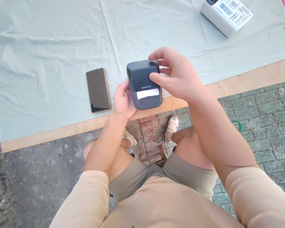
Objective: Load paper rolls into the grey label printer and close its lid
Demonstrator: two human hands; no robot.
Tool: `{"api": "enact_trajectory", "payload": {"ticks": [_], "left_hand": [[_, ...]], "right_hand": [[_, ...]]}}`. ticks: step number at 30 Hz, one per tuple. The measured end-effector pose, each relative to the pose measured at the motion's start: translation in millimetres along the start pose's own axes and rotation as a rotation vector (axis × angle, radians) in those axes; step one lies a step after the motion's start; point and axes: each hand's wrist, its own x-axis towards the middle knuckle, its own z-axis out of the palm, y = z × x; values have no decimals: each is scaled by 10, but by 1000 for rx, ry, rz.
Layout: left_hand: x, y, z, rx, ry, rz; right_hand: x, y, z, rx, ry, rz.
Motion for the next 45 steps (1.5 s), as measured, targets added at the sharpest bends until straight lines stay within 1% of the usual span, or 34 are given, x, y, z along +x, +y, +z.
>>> {"api": "enact_trajectory", "payload": {"ticks": [3,7,9,11,13,17,18,19,20,22,25,27,29,31,33,35,36,38,39,40,42,43,44,45], "left_hand": [[4,5,15,-14,46,0],[-9,54,83,-37,129,-64],[-3,69,108,-54,141,-94],[13,69,111,-73,132,-114],[26,61,95,-82,136,-104],[9,46,51,-56,139,-33],[-2,41,41,-47,122,-26],[-12,34,31,-40,98,-26],[-21,24,21,-34,72,-26],[-32,-2,2,-23,30,-25],[-40,-41,-14,-7,-15,1],[-50,-56,-13,10,-38,18],[-65,-62,-5,33,-49,28],[-81,-62,4,60,-55,20],[-88,-62,8,78,-59,6],[-82,-62,7,72,-48,9],[-72,-61,5,56,-34,21],[-45,-54,-2,14,-5,28],[-29,-47,-5,-5,9,17],[-13,-39,-7,-20,24,0],[13,-20,-6,-38,63,-29],[22,-10,-2,-46,84,-36],[27,-1,5,-53,103,-38],[29,6,13,-60,115,-39]], "right_hand": [[-19,-30,-27,14,-31,17],[-56,-127,-79,-18,-135,81],[-62,-150,-99,-40,-169,71],[-60,-162,-99,-62,-152,40],[-55,-183,-70,-105,-54,-12],[-48,-275,40,-138,326,-170],[-46,-298,63,-126,375,-198],[-44,-317,79,-122,377,-215],[-41,-330,88,-130,342,-221],[-35,-338,86,-194,224,-214],[-32,-311,57,-416,50,-168],[-40,-284,35,-587,-43,-124],[-55,-271,16,-707,-131,-75],[-70,-284,2,-783,-188,-36],[-78,-331,-10,-815,-186,-10],[-80,-401,-33,-741,-138,-18],[-79,-434,-55,-638,-102,-38],[-77,-459,-130,-317,22,-80],[-76,-435,-187,-134,116,-74],[-73,-381,-256,43,216,-35],[-71,-186,-420,320,387,136],[-71,-56,-504,415,425,244],[-74,80,-581,463,442,327],[-80,214,-644,459,491,384]]}}
